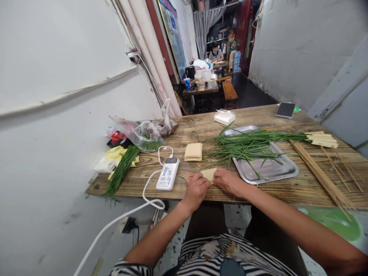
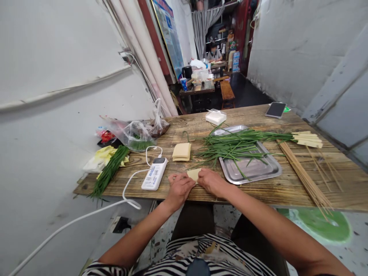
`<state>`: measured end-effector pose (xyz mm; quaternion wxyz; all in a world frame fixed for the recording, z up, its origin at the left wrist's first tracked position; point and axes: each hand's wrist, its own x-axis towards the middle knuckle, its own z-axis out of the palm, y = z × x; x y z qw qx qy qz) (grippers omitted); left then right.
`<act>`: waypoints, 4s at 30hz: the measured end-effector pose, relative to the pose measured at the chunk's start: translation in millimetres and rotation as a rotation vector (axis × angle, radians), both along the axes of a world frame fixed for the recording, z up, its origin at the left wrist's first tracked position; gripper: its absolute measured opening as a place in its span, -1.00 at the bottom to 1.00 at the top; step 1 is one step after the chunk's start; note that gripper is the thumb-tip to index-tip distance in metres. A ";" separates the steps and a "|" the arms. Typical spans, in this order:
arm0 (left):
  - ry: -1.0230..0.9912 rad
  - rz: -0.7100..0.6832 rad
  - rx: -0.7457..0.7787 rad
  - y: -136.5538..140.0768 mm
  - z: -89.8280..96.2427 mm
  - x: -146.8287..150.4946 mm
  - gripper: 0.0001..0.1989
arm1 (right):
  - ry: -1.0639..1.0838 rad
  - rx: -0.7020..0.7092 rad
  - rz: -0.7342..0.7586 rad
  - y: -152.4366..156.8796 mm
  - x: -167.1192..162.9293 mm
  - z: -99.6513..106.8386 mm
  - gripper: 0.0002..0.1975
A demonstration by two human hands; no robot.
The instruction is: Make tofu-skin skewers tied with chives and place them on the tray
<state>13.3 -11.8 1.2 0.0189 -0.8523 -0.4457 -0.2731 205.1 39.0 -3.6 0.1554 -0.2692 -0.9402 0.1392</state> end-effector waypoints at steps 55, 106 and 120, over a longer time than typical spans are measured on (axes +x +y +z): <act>0.171 -0.004 0.002 4.3 -2.1 -1.4 -0.83 | -0.135 0.274 -0.132 -9.9 -2.4 12.4 -0.70; 0.141 0.148 -0.190 -13.1 8.9 6.8 -0.89 | -0.312 0.046 -0.001 -3.6 -8.0 35.4 -0.84; 0.137 0.111 -0.079 -10.8 5.4 0.5 -0.81 | -0.111 0.033 -0.101 -16.8 -11.7 21.4 -0.72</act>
